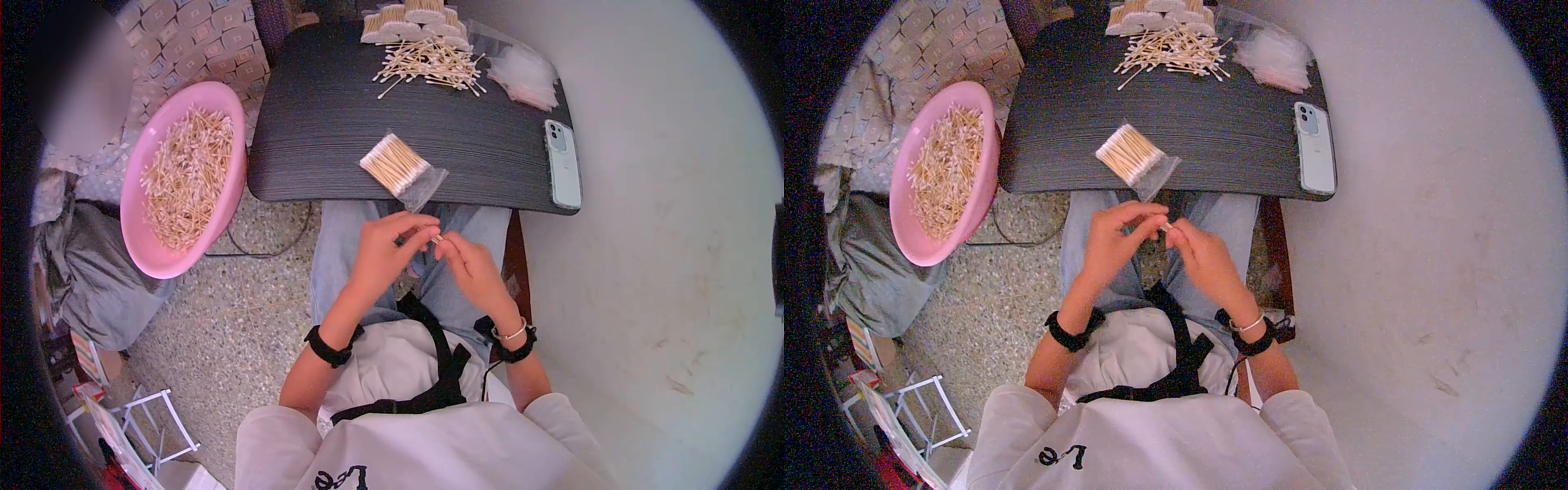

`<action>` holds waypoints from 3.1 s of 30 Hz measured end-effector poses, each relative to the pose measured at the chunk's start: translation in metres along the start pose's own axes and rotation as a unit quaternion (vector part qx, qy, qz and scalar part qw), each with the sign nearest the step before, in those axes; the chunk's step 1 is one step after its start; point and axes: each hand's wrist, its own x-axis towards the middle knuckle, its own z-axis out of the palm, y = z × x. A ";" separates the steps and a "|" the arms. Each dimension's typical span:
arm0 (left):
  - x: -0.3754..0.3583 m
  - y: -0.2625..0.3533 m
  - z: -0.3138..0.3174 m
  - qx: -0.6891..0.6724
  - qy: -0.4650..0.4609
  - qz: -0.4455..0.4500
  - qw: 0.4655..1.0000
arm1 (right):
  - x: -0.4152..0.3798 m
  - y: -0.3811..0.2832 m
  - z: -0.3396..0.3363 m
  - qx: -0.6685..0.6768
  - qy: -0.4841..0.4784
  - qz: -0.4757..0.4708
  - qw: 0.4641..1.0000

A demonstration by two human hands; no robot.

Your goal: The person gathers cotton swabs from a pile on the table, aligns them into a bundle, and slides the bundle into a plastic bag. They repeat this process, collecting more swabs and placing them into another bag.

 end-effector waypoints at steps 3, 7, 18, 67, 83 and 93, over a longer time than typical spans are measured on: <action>0.004 0.001 -0.001 0.193 0.110 0.128 0.967 | 0.009 -0.005 -0.006 -0.108 0.012 0.052 0.993; 0.009 -0.006 0.004 0.280 0.161 0.153 0.934 | 0.019 0.001 -0.003 -0.077 0.041 0.042 0.995; 0.006 -0.003 0.007 0.174 0.158 0.090 0.968 | 0.035 -0.012 0.003 -0.040 0.037 0.050 0.997; 0.015 -0.015 -0.003 0.288 0.063 0.141 0.945 | 0.069 -0.001 0.018 -0.081 0.037 0.060 0.994; 0.017 -0.018 0.001 0.257 0.071 0.139 0.954 | 0.072 0.003 0.038 -0.096 0.107 0.039 0.989; 0.017 -0.017 -0.004 0.268 0.066 0.139 0.951 | 0.062 -0.024 0.017 -0.064 0.147 0.079 0.984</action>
